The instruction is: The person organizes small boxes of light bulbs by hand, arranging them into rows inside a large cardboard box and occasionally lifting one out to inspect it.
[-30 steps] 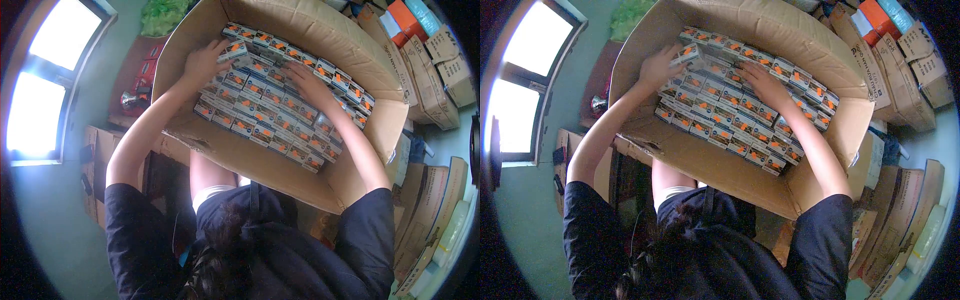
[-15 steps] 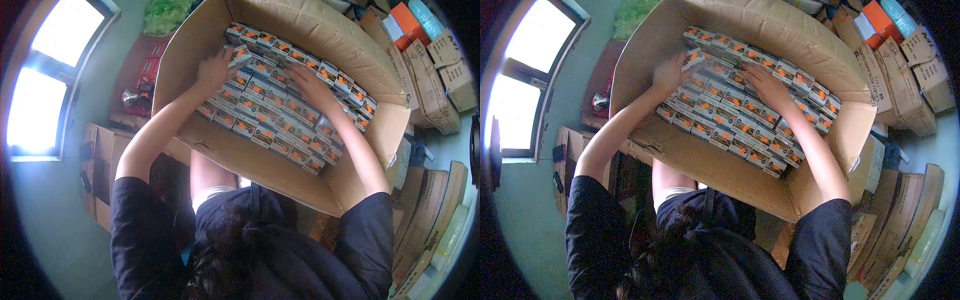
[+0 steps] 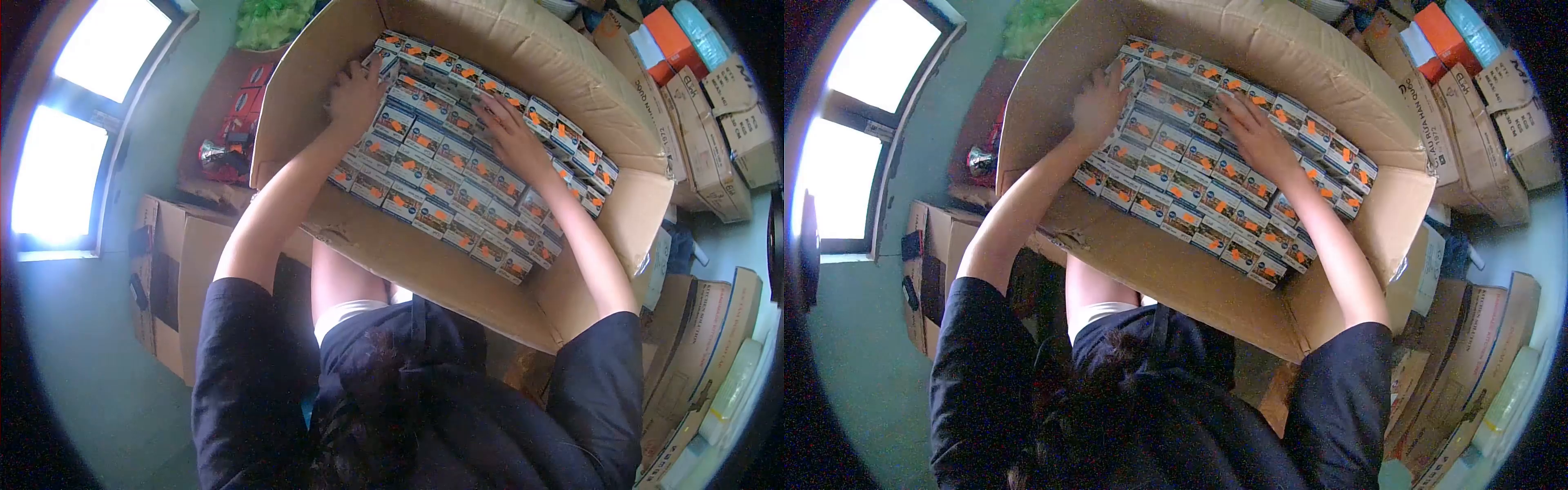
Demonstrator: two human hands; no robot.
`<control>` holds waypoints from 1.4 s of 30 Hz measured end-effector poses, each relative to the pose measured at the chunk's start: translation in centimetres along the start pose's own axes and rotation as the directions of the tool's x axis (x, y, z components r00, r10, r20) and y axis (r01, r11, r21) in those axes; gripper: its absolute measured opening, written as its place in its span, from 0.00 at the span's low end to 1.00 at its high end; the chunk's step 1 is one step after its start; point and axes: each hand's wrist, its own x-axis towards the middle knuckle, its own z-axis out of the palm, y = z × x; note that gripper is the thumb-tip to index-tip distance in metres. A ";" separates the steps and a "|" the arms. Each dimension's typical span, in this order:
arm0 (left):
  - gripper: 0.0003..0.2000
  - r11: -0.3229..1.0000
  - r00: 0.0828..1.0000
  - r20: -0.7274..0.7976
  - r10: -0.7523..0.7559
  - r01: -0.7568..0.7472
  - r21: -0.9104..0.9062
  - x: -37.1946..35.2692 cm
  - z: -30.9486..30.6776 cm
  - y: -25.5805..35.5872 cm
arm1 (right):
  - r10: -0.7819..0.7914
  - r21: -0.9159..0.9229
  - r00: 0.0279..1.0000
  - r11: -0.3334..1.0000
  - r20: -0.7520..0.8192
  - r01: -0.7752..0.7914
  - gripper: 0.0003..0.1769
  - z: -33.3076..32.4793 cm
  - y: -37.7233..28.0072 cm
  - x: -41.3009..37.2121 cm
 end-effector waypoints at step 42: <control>0.30 0.865 0.904 0.407 0.131 0.097 -0.493 -3.0 -4.2 -4.0 | 0.042 -0.291 0.999 0.956 0.027 -0.033 0.29 1.0 0.4 -0.7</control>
